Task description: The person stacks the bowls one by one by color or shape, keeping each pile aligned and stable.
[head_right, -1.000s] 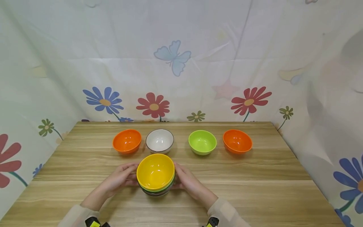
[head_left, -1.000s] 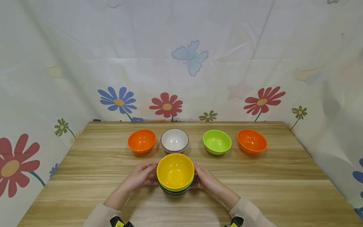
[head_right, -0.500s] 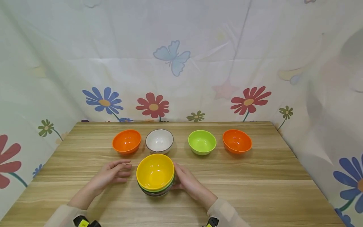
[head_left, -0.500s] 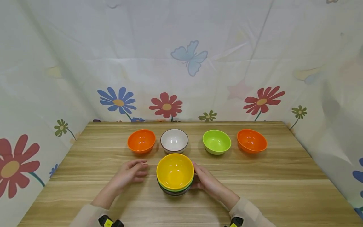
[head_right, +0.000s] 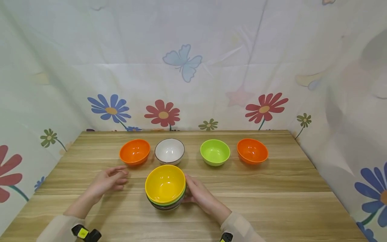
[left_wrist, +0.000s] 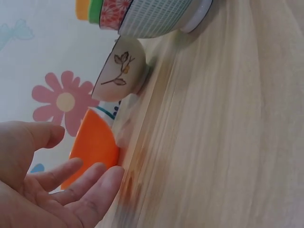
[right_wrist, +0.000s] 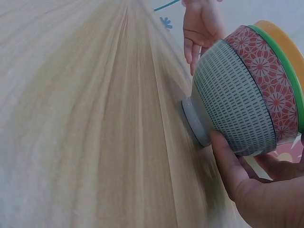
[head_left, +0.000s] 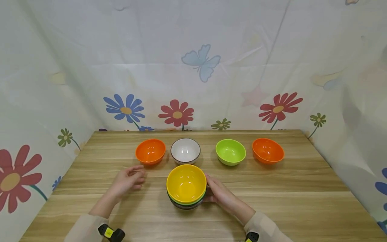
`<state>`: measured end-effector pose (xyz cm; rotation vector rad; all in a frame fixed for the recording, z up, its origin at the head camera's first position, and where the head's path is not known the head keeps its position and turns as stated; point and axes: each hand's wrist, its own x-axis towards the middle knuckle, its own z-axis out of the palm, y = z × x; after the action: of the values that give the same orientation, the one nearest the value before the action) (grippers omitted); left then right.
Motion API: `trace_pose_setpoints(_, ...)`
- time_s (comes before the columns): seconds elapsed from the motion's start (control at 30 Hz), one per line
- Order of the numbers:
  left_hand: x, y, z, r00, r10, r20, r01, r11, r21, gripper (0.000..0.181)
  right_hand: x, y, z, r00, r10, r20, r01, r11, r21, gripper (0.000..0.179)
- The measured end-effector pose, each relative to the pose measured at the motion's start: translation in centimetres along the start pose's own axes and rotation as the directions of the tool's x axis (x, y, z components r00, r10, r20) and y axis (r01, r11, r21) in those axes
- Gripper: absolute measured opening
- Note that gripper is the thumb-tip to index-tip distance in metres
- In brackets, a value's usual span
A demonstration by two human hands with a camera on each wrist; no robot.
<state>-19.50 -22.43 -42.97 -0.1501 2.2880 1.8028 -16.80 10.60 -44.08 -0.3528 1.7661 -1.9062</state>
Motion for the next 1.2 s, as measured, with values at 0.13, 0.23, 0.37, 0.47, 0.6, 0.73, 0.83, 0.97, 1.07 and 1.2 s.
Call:
trace_pose_setpoints(0.13, 0.3, -0.1, -0.7, 0.999, -0.023, -0.028, 0.024, 0.999, 0.026, 0.049, 0.0, 0.0, 0.0, 1.0, 0.001, -0.003, -0.001, 1.0, -0.002, 0.062)
trace_pose_setpoints(0.23, 0.6, -0.2, -1.1, 0.999, -0.024, -0.034, 0.026, 0.999, 0.044, 0.05, 0.0, 0.0, 0.0, 1.0, 0.002, -0.004, -0.002, 1.0, -0.002, 0.063)
trace_pose_setpoints(0.37, 0.9, 0.0, -1.5, 0.999, -0.009, -0.05, 0.013, 0.997, 0.07, 0.053, -0.1, 0.0, 0.0, 1.0, 0.003, -0.005, -0.003, 1.0, -0.005, 0.065)
trace_pose_setpoints(0.47, 1.4, 0.4, -1.8, 0.998, -0.007, -0.063, 0.013, 0.996, 0.092, 0.057, -0.1, 0.0, -0.1, 1.0, 0.006, -0.011, -0.006, 1.0, -0.012, 0.065)
trace_pose_setpoints(0.6, 1.9, 0.8, -2.1, 0.997, -0.023, -0.073, 0.032, 0.992, 0.119, 0.06, -0.1, -0.1, 0.0, 1.0, 0.011, -0.016, -0.011, 1.0, -0.021, 0.063)
trace_pose_setpoints(0.73, 2.6, 1.0, -2.4, 0.996, -0.032, -0.087, 0.043, 0.991, 0.129, 0.061, -0.1, 0.0, 0.0, 1.0, 0.011, -0.019, -0.011, 1.0, -0.017, 0.065)
trace_pose_setpoints(0.83, 3.2, 1.1, -2.7, 0.994, -0.043, -0.104, 0.056, 0.991, 0.126, 0.06, -0.1, 0.0, 0.0, 1.0, 0.009, -0.022, -0.01, 1.0, -0.014, 0.067)
trace_pose_setpoints(0.97, 3.8, 1.3, -3.0, 0.99, -0.061, -0.123, 0.078, 0.987, 0.142, 0.06, 0.0, 0.0, 0.1, 1.0, 0.01, -0.027, -0.01, 1.0, -0.013, 0.066)
trace_pose_setpoints(1.07, 4.1, 1.4, -3.1, 0.988, -0.071, -0.136, 0.093, 0.983, 0.159, 0.062, 0.1, 0.0, 0.2, 1.0, 0.01, -0.029, -0.011, 1.0, -0.011, 0.064)
trace_pose_setpoints(1.2, 4.5, 1.5, -3.3, 0.986, -0.079, -0.147, 0.104, 0.979, 0.177, 0.064, 0.1, -0.1, 0.3, 0.999, 0.008, -0.035, -0.008, 1.0, -0.003, 0.065)
